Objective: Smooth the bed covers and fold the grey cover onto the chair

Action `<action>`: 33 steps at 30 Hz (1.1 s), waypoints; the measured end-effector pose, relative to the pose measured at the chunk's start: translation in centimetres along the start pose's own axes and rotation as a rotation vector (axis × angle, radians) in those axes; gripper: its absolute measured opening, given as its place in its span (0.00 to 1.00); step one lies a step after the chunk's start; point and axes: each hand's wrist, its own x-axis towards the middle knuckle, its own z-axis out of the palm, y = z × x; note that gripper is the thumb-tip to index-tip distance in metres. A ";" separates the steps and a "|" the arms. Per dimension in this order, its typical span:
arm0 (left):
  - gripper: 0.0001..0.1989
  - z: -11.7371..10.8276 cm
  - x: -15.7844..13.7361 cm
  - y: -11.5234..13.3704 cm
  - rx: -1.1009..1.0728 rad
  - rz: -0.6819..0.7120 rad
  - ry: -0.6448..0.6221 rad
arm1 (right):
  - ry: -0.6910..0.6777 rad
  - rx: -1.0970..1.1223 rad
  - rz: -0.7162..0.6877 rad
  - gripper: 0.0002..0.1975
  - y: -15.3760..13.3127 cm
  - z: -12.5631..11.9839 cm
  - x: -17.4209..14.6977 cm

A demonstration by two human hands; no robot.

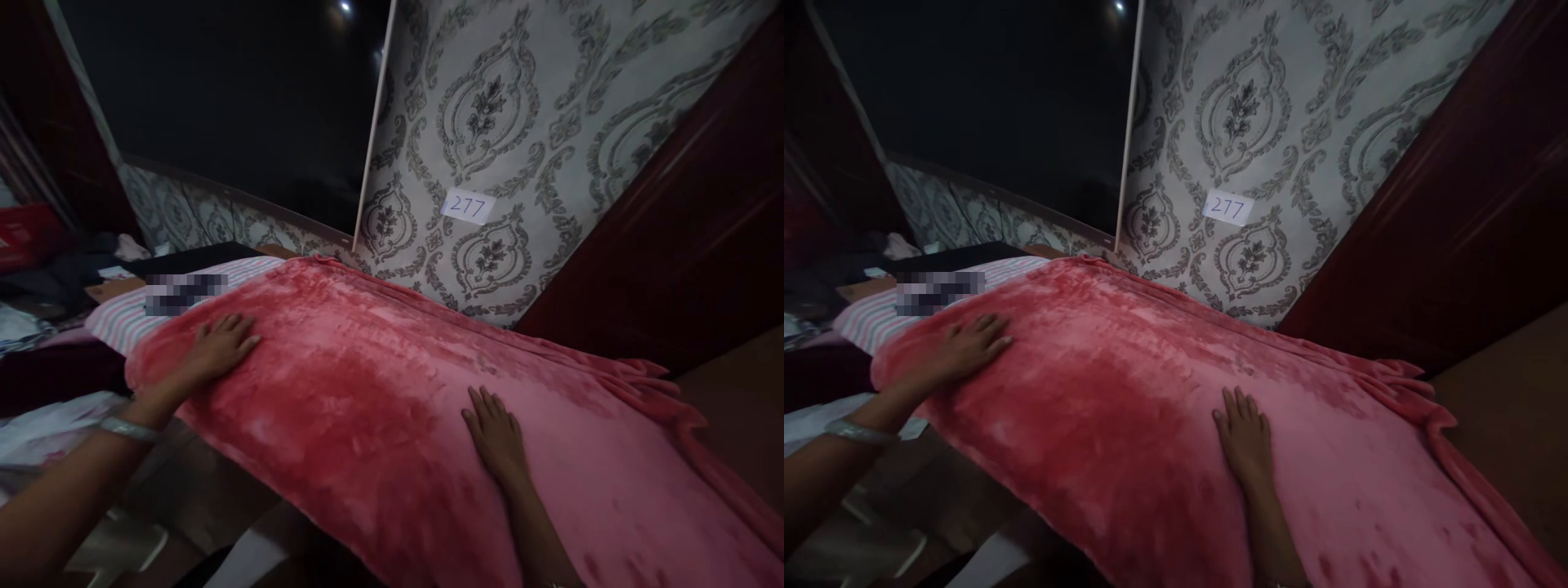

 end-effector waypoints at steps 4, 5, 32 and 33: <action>0.33 0.6 1.1 3.9 -0.069 0.215 -0.031 | -0.008 0.006 0.015 0.28 -0.2 -0.6 -0.1; 0.33 0.9 1.3 4.7 -0.074 0.248 -0.029 | -0.009 0.009 0.014 0.28 -0.3 -0.8 -0.2; 0.36 2.9 2.6 5.6 -0.136 0.317 0.086 | -0.172 0.188 -0.797 0.35 -14.3 -4.5 -5.0; 0.36 2.9 2.6 5.6 -0.131 0.320 0.093 | -0.191 0.194 -0.877 0.35 -14.8 -4.9 -6.5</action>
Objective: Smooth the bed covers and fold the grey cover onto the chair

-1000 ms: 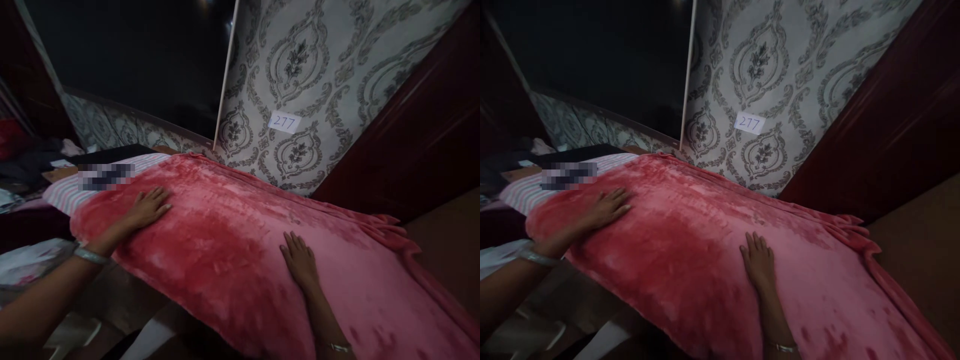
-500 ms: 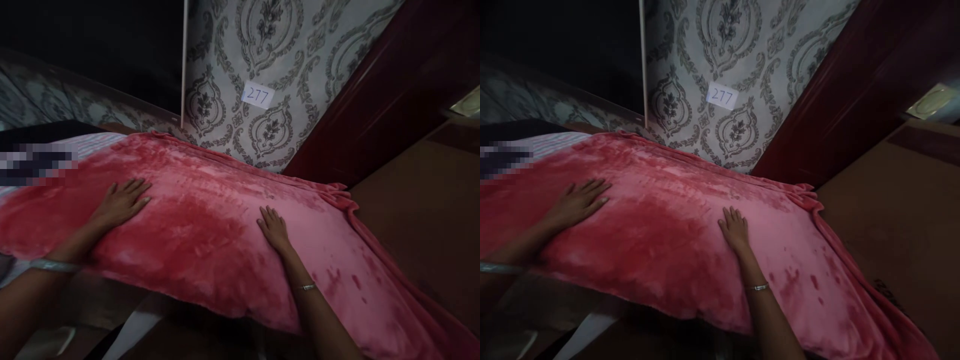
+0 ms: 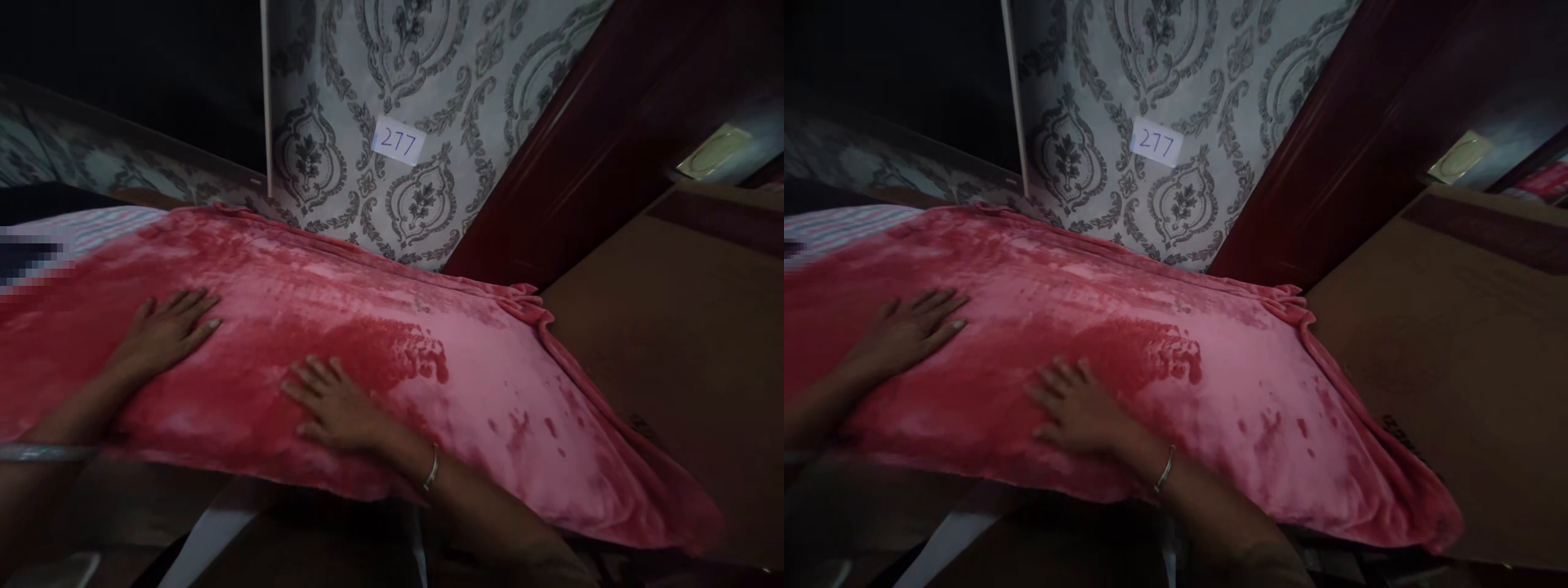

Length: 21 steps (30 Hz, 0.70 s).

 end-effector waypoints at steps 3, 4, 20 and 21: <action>0.36 0.2 0.1 -0.2 0.009 0.003 0.003 | -0.062 0.040 -0.190 0.32 -3.1 -0.2 -1.5; 0.37 0.2 0.0 -0.2 0.008 0.003 0.002 | -0.070 0.054 -0.227 0.31 -3.4 -0.3 -1.7; 0.38 0.0 0.0 -0.1 0.016 -0.018 -0.001 | 0.210 -0.032 0.561 0.30 9.5 -2.5 5.3; 0.38 0.0 0.0 -0.1 0.017 -0.018 0.001 | 0.191 -0.038 0.482 0.31 8.1 -2.3 6.3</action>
